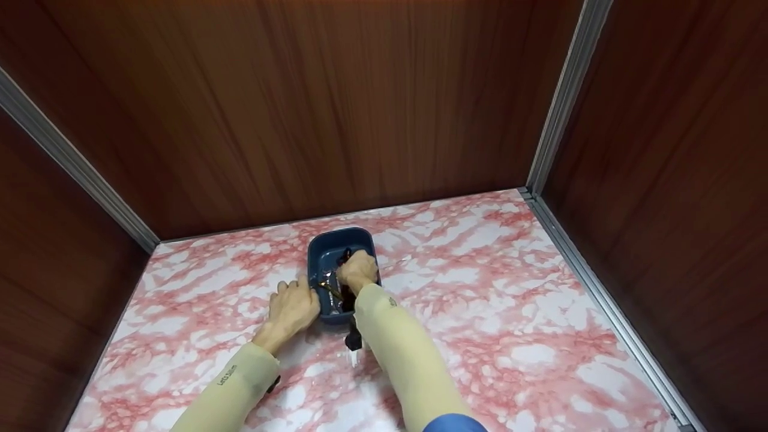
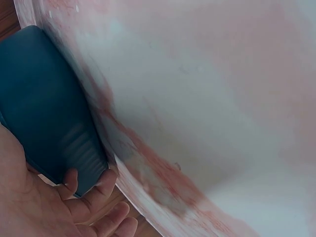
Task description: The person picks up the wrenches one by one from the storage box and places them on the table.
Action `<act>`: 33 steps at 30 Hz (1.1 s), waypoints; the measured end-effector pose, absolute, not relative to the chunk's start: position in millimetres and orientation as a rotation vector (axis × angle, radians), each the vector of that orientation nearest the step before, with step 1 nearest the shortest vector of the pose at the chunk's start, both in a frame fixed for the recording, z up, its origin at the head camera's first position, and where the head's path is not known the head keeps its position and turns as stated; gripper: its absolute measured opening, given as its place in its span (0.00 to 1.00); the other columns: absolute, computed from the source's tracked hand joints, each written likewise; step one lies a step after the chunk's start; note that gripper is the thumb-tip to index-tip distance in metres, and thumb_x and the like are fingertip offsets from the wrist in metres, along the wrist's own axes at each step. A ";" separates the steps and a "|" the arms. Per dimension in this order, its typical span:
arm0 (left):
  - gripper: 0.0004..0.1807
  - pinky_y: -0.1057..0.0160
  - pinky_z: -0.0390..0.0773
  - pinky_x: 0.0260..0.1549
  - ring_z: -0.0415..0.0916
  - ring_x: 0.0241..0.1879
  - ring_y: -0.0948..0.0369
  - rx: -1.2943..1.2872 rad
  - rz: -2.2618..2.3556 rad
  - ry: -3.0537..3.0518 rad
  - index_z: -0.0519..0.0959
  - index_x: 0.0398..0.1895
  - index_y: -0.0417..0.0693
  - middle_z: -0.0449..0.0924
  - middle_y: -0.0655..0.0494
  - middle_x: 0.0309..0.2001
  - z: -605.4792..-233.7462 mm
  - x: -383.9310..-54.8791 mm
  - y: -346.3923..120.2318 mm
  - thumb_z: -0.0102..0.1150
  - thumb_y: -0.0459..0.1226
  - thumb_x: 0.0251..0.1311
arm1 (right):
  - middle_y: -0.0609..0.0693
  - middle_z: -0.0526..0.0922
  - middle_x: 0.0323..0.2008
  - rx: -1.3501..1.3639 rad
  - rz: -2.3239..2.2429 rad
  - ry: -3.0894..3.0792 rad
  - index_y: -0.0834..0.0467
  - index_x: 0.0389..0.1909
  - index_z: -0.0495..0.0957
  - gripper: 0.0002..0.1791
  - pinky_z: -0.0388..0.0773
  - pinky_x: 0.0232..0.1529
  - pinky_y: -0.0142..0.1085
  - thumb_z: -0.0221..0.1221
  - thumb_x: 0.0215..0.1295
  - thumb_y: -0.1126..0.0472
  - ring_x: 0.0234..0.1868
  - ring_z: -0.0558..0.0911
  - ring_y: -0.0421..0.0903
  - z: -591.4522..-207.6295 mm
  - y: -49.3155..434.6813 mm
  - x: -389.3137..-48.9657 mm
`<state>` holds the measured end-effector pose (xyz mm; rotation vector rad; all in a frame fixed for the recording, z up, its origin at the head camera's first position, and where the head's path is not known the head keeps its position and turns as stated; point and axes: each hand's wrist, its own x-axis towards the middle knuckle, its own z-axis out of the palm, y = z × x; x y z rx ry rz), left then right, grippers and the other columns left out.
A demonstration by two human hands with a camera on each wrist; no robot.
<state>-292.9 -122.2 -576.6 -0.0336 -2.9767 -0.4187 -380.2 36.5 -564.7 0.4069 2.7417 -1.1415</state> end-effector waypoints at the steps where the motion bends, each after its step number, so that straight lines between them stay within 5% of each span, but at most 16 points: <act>1: 0.22 0.34 0.81 0.57 0.79 0.57 0.36 -0.032 -0.420 -2.978 0.78 0.60 0.36 0.86 0.32 0.54 -576.5 -293.2 -122.1 0.49 0.46 0.81 | 0.71 0.91 0.55 0.407 -1.182 2.713 0.68 0.49 0.87 0.24 0.93 0.36 0.42 0.77 0.58 0.56 0.36 0.96 0.56 -562.1 37.2 -379.2; 5: 0.21 0.34 0.80 0.57 0.78 0.57 0.36 -0.030 -0.428 -2.982 0.78 0.60 0.37 0.87 0.32 0.53 -575.5 -292.6 -122.4 0.49 0.45 0.80 | 0.71 0.89 0.56 0.450 -1.372 2.546 0.68 0.48 0.84 0.18 0.91 0.27 0.43 0.75 0.57 0.67 0.25 0.94 0.54 -543.4 37.5 -370.4; 10: 0.22 0.34 0.80 0.56 0.78 0.58 0.35 -0.038 -0.426 -2.976 0.77 0.62 0.35 0.87 0.32 0.53 -574.1 -292.0 -123.3 0.49 0.45 0.81 | 0.61 0.89 0.47 0.450 -1.530 2.418 0.64 0.41 0.83 0.11 0.93 0.31 0.43 0.72 0.58 0.74 0.28 0.93 0.54 -534.5 39.9 -368.1; 15: 0.22 0.34 0.81 0.56 0.79 0.57 0.35 -0.037 -0.429 -2.970 0.77 0.61 0.35 0.87 0.32 0.52 -573.6 -290.5 -122.4 0.49 0.45 0.80 | 0.57 0.88 0.41 0.418 -1.596 2.356 0.63 0.38 0.82 0.07 0.94 0.35 0.44 0.69 0.61 0.74 0.31 0.93 0.53 -525.5 45.7 -366.8; 24: 0.21 0.34 0.81 0.57 0.78 0.58 0.35 -0.038 -0.447 -2.981 0.77 0.61 0.35 0.86 0.32 0.54 -574.7 -291.8 -121.9 0.50 0.45 0.80 | 0.57 0.84 0.45 0.329 -1.617 2.351 0.65 0.43 0.82 0.12 0.95 0.41 0.44 0.72 0.61 0.74 0.39 0.94 0.54 -510.5 59.3 -366.5; 33: 0.22 0.35 0.80 0.57 0.78 0.57 0.35 -0.039 -0.436 -2.961 0.78 0.59 0.34 0.86 0.32 0.53 -575.7 -291.0 -121.7 0.51 0.44 0.79 | 0.53 0.83 0.34 0.323 -1.710 2.299 0.63 0.37 0.84 0.07 0.95 0.46 0.48 0.69 0.61 0.73 0.34 0.89 0.49 -502.7 85.0 -369.2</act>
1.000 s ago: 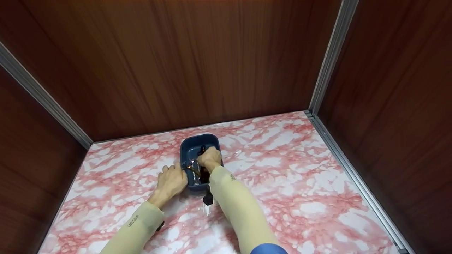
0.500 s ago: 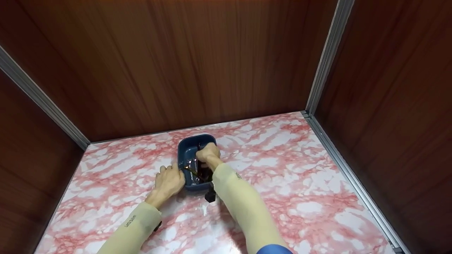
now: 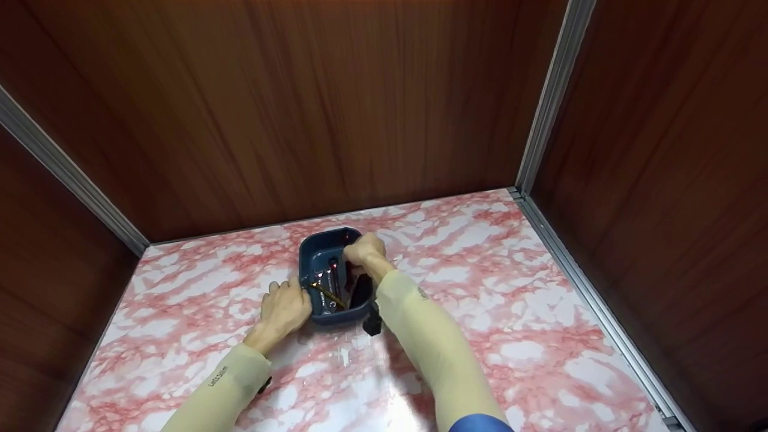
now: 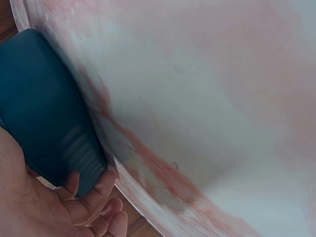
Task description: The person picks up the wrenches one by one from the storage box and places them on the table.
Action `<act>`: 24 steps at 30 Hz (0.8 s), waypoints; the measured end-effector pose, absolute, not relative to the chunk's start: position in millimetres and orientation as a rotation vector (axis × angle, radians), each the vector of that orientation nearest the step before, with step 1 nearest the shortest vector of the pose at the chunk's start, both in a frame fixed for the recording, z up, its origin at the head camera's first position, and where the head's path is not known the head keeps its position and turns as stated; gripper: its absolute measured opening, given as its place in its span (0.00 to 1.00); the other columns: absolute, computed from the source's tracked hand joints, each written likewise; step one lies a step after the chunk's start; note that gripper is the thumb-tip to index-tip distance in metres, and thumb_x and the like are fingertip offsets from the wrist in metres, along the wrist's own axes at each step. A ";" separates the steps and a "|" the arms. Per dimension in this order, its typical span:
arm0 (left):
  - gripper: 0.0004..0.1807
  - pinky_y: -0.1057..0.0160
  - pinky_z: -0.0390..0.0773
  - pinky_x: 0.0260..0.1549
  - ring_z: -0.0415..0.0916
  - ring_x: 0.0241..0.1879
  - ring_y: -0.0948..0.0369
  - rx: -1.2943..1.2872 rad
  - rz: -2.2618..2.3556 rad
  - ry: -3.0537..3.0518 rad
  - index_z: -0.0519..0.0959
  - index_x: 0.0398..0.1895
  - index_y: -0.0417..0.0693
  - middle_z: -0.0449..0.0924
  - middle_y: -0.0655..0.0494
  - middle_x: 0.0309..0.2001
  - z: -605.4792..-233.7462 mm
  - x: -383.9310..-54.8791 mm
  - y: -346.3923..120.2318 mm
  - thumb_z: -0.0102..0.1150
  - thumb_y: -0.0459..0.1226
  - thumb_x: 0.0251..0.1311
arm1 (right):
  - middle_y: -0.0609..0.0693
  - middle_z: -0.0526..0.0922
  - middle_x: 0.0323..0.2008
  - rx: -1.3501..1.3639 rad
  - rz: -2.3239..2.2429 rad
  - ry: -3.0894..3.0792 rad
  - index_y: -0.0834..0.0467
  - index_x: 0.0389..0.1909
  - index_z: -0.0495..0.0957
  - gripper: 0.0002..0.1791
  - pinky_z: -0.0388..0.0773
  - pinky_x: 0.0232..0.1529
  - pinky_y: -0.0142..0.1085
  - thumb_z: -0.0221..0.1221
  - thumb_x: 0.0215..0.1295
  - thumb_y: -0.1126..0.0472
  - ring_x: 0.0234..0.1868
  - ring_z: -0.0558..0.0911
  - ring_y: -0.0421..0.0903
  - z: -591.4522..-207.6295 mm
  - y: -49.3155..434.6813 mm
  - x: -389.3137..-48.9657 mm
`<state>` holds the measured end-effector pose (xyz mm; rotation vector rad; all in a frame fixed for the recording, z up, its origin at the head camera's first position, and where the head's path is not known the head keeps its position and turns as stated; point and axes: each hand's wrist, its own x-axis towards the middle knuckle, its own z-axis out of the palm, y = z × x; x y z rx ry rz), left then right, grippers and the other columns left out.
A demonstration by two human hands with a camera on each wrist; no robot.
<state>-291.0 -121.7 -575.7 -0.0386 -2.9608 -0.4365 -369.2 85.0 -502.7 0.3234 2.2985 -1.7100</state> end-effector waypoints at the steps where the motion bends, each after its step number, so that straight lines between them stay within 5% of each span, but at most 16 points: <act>1: 0.21 0.35 0.80 0.57 0.78 0.56 0.36 -0.041 -0.428 -2.955 0.78 0.58 0.34 0.86 0.32 0.53 -575.5 -290.8 -121.6 0.51 0.44 0.79 | 0.53 0.83 0.34 0.323 -1.716 2.295 0.63 0.38 0.83 0.07 0.95 0.46 0.47 0.69 0.61 0.73 0.34 0.89 0.48 -501.8 88.5 -369.9; 7: 0.20 0.36 0.80 0.55 0.78 0.54 0.36 -0.055 -0.404 -2.940 0.79 0.56 0.34 0.86 0.32 0.52 -577.0 -290.7 -122.0 0.52 0.44 0.79 | 0.51 0.84 0.33 0.331 -1.696 2.328 0.63 0.42 0.83 0.09 0.94 0.47 0.45 0.69 0.61 0.71 0.34 0.86 0.44 -499.0 110.6 -372.8; 18: 0.21 0.35 0.80 0.56 0.77 0.55 0.36 -0.050 -0.422 -2.950 0.78 0.58 0.34 0.85 0.32 0.53 -576.9 -290.7 -123.9 0.51 0.44 0.79 | 0.46 0.85 0.29 0.377 -1.651 2.388 0.61 0.40 0.87 0.06 0.90 0.62 0.56 0.69 0.62 0.69 0.31 0.86 0.40 -508.8 142.7 -378.1; 24: 0.20 0.35 0.80 0.56 0.77 0.54 0.37 -0.062 -0.437 -2.957 0.78 0.57 0.34 0.85 0.32 0.53 -576.2 -291.3 -123.1 0.50 0.43 0.79 | 0.48 0.85 0.32 0.417 -1.625 2.391 0.63 0.44 0.87 0.08 0.93 0.56 0.53 0.70 0.64 0.68 0.30 0.85 0.41 -515.7 153.4 -379.6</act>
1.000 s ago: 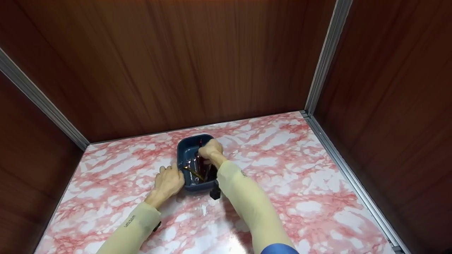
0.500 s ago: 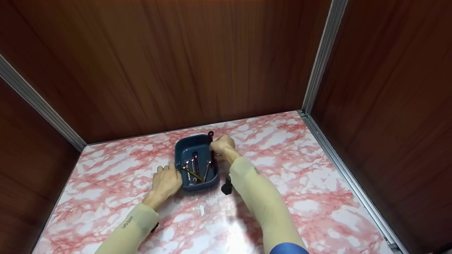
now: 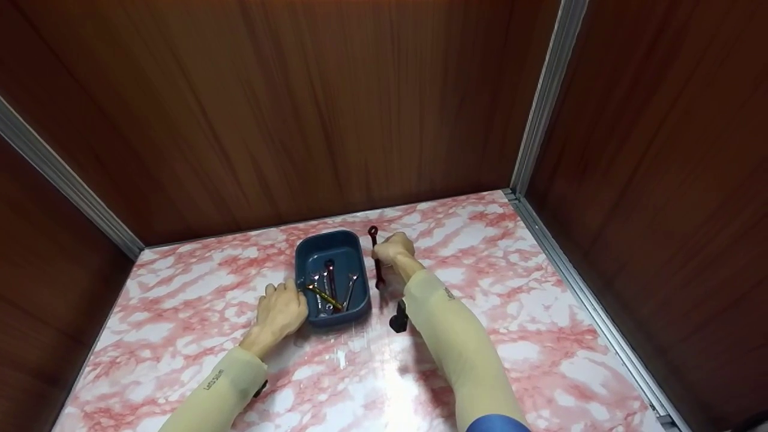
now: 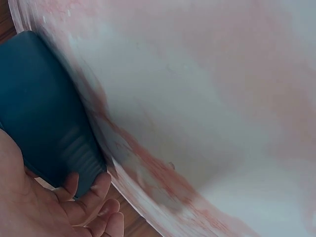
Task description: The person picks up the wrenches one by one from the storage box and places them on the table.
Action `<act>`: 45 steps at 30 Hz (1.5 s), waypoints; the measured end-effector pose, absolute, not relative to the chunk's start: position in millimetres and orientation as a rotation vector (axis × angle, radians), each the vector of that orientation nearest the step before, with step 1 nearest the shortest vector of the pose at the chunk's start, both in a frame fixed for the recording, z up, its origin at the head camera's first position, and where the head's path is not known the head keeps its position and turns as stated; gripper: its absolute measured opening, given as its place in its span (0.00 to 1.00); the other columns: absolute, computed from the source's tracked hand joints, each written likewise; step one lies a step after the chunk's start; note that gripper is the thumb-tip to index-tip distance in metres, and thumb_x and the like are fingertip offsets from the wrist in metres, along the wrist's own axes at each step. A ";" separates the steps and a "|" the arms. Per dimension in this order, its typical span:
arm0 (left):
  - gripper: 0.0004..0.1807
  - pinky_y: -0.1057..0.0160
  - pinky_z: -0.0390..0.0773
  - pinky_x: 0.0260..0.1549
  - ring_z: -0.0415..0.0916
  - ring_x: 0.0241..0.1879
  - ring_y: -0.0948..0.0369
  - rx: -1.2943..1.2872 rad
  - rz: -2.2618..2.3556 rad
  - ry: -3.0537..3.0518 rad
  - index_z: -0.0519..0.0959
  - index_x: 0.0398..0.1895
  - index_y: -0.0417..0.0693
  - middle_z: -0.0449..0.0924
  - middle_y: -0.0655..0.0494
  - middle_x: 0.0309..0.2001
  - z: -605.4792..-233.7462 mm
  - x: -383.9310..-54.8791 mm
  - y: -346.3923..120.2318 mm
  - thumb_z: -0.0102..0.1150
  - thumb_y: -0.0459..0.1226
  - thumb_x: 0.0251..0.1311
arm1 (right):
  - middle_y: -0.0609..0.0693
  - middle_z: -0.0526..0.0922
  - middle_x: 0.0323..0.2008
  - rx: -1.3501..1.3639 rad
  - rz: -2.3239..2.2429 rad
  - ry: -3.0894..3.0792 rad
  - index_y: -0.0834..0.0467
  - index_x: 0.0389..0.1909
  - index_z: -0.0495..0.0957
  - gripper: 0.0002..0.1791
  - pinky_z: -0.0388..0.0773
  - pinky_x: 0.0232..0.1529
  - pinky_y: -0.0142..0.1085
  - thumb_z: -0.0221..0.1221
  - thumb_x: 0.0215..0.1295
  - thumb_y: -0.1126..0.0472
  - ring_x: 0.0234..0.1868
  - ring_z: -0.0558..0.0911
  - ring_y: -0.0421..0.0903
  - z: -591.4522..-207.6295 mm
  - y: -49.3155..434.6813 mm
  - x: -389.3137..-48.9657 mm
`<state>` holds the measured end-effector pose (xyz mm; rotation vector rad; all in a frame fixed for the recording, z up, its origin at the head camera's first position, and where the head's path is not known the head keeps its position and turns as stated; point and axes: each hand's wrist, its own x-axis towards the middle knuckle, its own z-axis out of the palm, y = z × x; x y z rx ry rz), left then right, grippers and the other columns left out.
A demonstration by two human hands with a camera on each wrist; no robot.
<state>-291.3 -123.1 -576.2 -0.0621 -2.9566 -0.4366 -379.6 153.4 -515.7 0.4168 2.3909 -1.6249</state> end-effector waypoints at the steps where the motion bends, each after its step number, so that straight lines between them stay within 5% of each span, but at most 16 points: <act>1: 0.20 0.35 0.80 0.55 0.77 0.54 0.37 -0.065 -0.439 -2.955 0.78 0.57 0.35 0.85 0.32 0.53 -576.5 -291.6 -123.4 0.50 0.43 0.79 | 0.48 0.84 0.33 0.424 -1.621 2.391 0.64 0.45 0.87 0.09 0.94 0.53 0.50 0.70 0.65 0.68 0.31 0.84 0.41 -517.1 154.5 -380.0; 9: 0.17 0.35 0.81 0.52 0.78 0.52 0.36 -0.109 -0.476 -2.924 0.78 0.53 0.34 0.86 0.32 0.50 -579.3 -293.5 -125.8 0.51 0.41 0.77 | 0.51 0.86 0.37 0.437 -1.570 2.423 0.66 0.46 0.88 0.12 0.91 0.40 0.40 0.71 0.61 0.69 0.33 0.85 0.45 -534.6 167.9 -384.7; 16: 0.17 0.35 0.83 0.51 0.79 0.52 0.36 -0.134 -0.483 -2.925 0.78 0.52 0.34 0.86 0.33 0.49 -581.6 -292.5 -125.8 0.51 0.41 0.77 | 0.51 0.92 0.39 0.416 -1.323 2.562 0.55 0.35 0.92 0.14 0.85 0.38 0.38 0.80 0.45 0.59 0.39 0.87 0.50 -648.7 217.0 -455.5; 19: 0.17 0.35 0.83 0.50 0.80 0.51 0.36 -0.141 -0.497 -2.921 0.78 0.52 0.34 0.86 0.33 0.49 -583.6 -292.1 -125.7 0.51 0.41 0.77 | 0.52 0.93 0.44 0.435 -1.267 2.581 0.55 0.39 0.93 0.17 0.85 0.45 0.39 0.82 0.45 0.57 0.45 0.88 0.51 -661.4 221.7 -455.8; 37: 0.18 0.35 0.84 0.48 0.80 0.50 0.36 -0.137 -0.531 -2.902 0.78 0.54 0.32 0.86 0.31 0.48 -583.4 -293.0 -124.8 0.52 0.40 0.77 | 0.48 0.94 0.40 0.357 -1.057 2.704 0.50 0.33 0.93 0.15 0.86 0.57 0.44 0.85 0.45 0.51 0.48 0.90 0.52 -652.3 215.7 -443.1; 45: 0.18 0.36 0.84 0.48 0.80 0.51 0.36 -0.122 -0.537 -2.897 0.78 0.55 0.31 0.87 0.31 0.49 -581.8 -294.6 -124.8 0.53 0.40 0.77 | 0.47 0.95 0.35 0.348 -1.050 2.780 0.50 0.31 0.93 0.15 0.88 0.50 0.44 0.86 0.43 0.51 0.43 0.91 0.52 -647.1 214.4 -441.2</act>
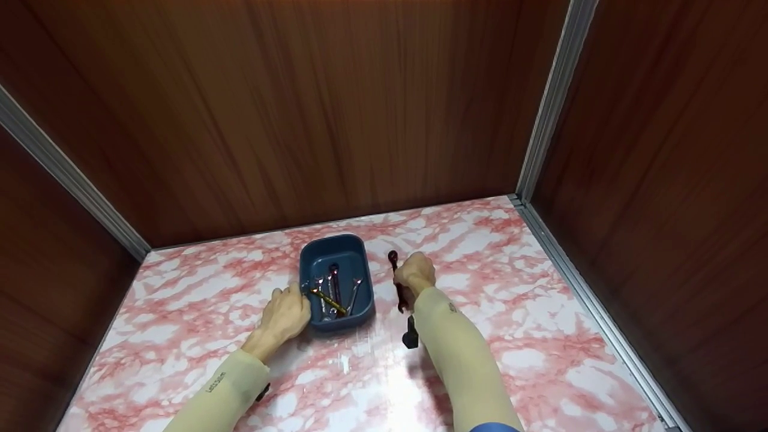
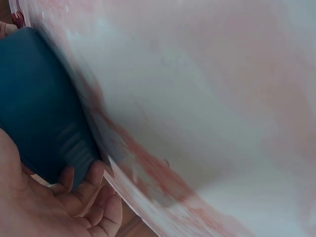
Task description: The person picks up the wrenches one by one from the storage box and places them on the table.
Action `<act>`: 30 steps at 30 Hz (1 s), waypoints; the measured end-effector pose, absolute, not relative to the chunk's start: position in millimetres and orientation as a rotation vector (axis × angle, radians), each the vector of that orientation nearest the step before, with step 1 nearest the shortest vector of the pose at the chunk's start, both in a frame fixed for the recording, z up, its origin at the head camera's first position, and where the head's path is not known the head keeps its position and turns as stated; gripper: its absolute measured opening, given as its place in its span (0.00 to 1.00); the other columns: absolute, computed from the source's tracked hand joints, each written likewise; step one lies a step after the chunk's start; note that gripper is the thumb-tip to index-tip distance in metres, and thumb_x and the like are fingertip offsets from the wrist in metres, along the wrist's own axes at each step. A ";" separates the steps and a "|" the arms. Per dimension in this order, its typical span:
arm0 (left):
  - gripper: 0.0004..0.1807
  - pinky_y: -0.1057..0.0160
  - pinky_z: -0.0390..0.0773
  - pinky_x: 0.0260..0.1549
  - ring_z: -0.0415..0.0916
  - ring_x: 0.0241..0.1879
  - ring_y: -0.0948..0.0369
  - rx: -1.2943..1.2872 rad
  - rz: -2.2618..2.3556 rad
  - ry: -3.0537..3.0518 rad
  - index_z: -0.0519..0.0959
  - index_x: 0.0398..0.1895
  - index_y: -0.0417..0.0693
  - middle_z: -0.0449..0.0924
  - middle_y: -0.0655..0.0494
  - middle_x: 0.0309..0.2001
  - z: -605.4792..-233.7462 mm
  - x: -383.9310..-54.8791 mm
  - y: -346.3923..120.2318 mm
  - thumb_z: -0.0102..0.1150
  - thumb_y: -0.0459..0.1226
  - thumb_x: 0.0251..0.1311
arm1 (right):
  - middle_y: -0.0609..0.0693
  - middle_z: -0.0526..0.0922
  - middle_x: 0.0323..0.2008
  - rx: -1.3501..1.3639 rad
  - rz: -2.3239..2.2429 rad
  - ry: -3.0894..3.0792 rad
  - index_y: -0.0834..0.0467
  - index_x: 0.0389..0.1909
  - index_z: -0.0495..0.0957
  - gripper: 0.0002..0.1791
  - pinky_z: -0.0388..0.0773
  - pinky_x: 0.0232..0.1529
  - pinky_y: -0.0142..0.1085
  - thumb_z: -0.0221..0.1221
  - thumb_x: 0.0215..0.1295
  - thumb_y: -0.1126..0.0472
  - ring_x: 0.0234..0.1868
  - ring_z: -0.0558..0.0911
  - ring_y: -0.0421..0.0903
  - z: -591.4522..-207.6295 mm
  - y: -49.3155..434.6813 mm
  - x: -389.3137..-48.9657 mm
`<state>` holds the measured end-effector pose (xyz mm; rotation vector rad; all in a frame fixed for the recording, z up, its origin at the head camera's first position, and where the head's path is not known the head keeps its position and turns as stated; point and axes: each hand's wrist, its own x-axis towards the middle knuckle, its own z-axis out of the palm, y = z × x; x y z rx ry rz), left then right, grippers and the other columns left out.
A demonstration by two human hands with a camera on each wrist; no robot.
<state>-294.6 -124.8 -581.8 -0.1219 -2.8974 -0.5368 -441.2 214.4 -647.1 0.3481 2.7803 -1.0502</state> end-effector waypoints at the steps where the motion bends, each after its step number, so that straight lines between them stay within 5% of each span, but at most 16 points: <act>1: 0.18 0.36 0.84 0.48 0.79 0.51 0.36 -0.120 -0.540 -2.900 0.78 0.55 0.31 0.87 0.31 0.49 -581.7 -294.5 -124.8 0.53 0.40 0.77 | 0.48 0.95 0.35 0.350 -1.041 2.791 0.51 0.31 0.93 0.15 0.88 0.49 0.44 0.86 0.43 0.52 0.42 0.90 0.52 -644.5 213.1 -439.4; 10: 0.18 0.36 0.84 0.49 0.80 0.50 0.36 -0.117 -0.541 -2.904 0.78 0.55 0.32 0.87 0.31 0.49 -581.7 -294.4 -126.1 0.52 0.40 0.78 | 0.56 0.95 0.38 0.413 -1.033 2.786 0.60 0.34 0.92 0.18 0.89 0.52 0.49 0.86 0.45 0.57 0.43 0.91 0.57 -605.9 198.2 -412.4; 20: 0.19 0.37 0.84 0.52 0.80 0.52 0.37 -0.108 -0.549 -2.928 0.77 0.57 0.33 0.86 0.31 0.50 -581.2 -294.3 -124.9 0.51 0.41 0.79 | 0.53 0.95 0.35 0.365 -0.954 2.862 0.54 0.26 0.91 0.21 0.89 0.57 0.51 0.88 0.38 0.47 0.44 0.91 0.55 -641.2 214.8 -434.1; 30: 0.17 0.35 0.84 0.50 0.81 0.51 0.34 -0.107 -0.554 -2.894 0.77 0.52 0.32 0.87 0.30 0.48 -582.5 -294.5 -124.5 0.51 0.40 0.77 | 0.49 0.96 0.35 0.398 -1.027 2.808 0.51 0.32 0.94 0.21 0.86 0.51 0.43 0.86 0.39 0.44 0.42 0.90 0.51 -653.2 229.4 -443.9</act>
